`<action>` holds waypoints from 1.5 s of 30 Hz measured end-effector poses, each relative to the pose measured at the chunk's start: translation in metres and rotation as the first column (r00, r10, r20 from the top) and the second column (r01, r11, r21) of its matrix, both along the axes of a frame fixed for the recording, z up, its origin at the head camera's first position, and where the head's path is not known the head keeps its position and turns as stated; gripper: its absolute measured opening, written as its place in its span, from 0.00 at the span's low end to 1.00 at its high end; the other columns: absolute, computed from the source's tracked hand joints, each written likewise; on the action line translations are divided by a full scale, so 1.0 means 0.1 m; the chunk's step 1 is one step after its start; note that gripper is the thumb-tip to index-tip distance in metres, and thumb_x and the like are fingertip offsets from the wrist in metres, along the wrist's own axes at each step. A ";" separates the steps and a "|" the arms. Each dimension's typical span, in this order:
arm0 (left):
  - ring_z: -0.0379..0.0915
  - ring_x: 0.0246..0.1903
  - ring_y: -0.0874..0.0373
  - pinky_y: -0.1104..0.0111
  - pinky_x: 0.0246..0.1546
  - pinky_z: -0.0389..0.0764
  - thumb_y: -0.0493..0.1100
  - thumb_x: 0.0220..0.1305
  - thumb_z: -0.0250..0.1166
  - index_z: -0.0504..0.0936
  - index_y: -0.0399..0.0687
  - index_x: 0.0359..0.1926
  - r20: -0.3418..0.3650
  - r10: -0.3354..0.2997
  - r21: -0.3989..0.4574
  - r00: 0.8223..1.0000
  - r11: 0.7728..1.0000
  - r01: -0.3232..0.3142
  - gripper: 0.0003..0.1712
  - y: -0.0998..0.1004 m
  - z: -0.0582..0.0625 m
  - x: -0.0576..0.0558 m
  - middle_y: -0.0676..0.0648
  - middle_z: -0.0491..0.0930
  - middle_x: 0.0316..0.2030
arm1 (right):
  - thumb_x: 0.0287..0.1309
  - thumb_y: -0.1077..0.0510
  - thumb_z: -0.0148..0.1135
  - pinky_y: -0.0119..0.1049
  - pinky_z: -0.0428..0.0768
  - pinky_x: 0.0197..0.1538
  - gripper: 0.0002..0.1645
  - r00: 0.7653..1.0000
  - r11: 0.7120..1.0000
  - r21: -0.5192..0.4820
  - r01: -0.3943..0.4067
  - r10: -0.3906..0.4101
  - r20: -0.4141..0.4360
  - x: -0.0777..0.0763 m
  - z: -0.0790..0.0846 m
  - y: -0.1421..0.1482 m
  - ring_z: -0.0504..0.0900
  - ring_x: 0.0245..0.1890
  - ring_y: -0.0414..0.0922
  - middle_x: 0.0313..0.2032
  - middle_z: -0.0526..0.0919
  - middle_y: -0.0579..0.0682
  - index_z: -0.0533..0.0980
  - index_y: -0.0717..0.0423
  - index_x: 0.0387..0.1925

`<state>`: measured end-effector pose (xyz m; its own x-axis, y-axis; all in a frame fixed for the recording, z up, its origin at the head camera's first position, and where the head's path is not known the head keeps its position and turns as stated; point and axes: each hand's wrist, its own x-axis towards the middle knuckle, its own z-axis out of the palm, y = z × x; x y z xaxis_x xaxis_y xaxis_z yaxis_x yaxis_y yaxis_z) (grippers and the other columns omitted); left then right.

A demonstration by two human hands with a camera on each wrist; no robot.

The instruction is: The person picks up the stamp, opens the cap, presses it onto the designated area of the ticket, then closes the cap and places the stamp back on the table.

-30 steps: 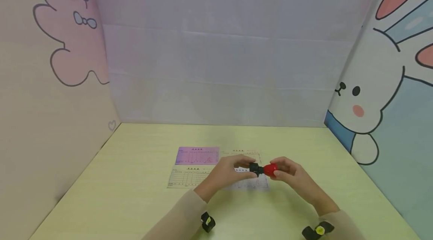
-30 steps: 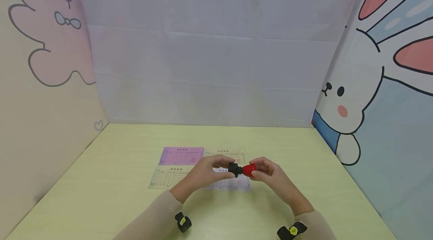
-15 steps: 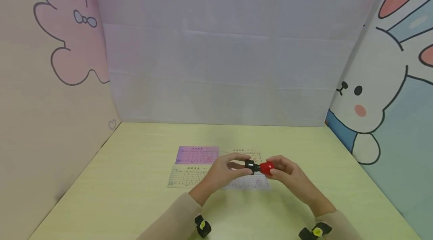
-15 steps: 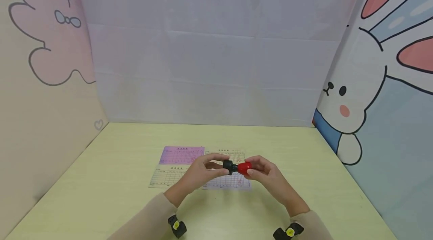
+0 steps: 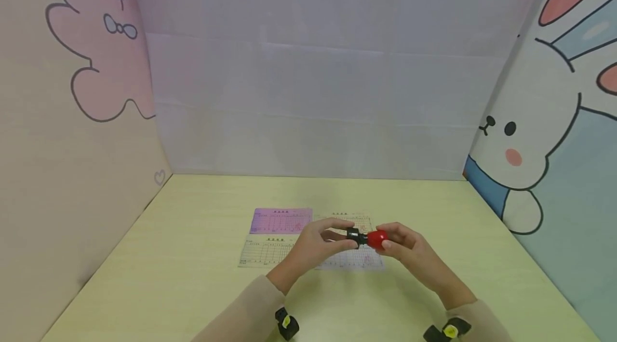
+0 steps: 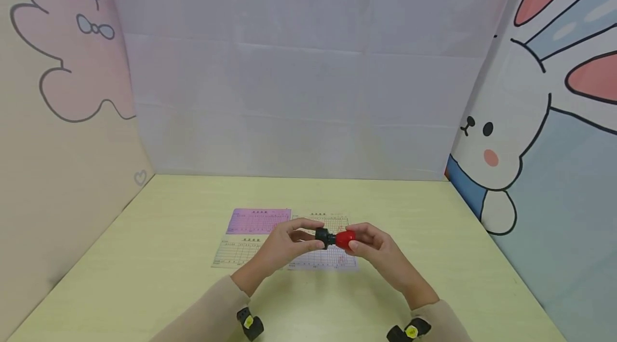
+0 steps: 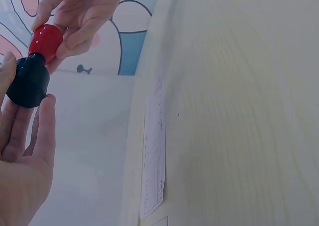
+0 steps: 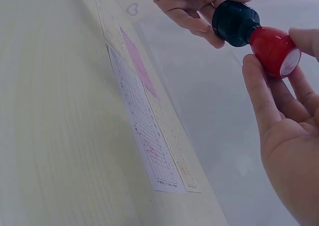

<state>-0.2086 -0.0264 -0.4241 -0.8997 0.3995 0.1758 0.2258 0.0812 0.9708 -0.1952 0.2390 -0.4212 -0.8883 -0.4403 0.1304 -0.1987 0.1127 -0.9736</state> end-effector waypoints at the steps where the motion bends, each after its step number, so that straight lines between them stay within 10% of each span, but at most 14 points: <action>1: 0.83 0.45 0.52 0.63 0.44 0.84 0.47 0.59 0.76 0.86 0.59 0.54 -0.001 -0.001 0.006 1.000 1.000 0.001 0.21 0.00 0.00 0.00 0.56 0.81 0.53 | 0.74 0.60 0.54 0.37 0.80 0.56 0.20 1.000 1.000 0.002 0.005 -0.005 0.004 0.00 0.00 0.00 0.81 0.54 0.55 0.58 0.79 0.58 0.69 0.62 0.62; 17: 0.84 0.44 0.54 0.65 0.43 0.85 0.48 0.58 0.76 0.85 0.60 0.53 -0.023 0.024 0.023 0.999 0.999 -0.023 0.21 0.04 -0.07 -0.03 0.56 0.82 0.52 | 0.76 0.55 0.52 0.33 0.79 0.56 0.26 0.993 0.996 -0.001 0.091 -0.091 0.076 0.03 0.01 -0.09 0.82 0.51 0.48 0.60 0.75 0.66 0.65 0.68 0.66; 32: 0.79 0.53 0.53 0.67 0.48 0.82 0.48 0.62 0.74 0.79 0.60 0.63 -0.072 -0.070 -0.057 0.995 0.996 0.066 0.28 -0.02 -0.03 -0.06 0.55 0.77 0.60 | 0.74 0.59 0.55 0.35 0.81 0.55 0.22 0.996 0.997 0.026 0.074 -0.073 -0.053 -0.03 0.05 -0.04 0.83 0.50 0.50 0.57 0.77 0.66 0.68 0.66 0.63; 45: 0.78 0.53 0.62 0.64 0.52 0.79 0.53 0.64 0.71 0.78 0.61 0.63 -0.171 -0.053 -0.173 0.984 0.985 0.023 0.27 -0.22 0.01 -0.08 0.61 0.76 0.60 | 0.70 0.55 0.62 0.29 0.80 0.51 0.25 0.971 0.963 0.160 0.217 -0.195 -0.141 -0.04 0.11 0.09 0.84 0.48 0.46 0.53 0.80 0.61 0.71 0.60 0.63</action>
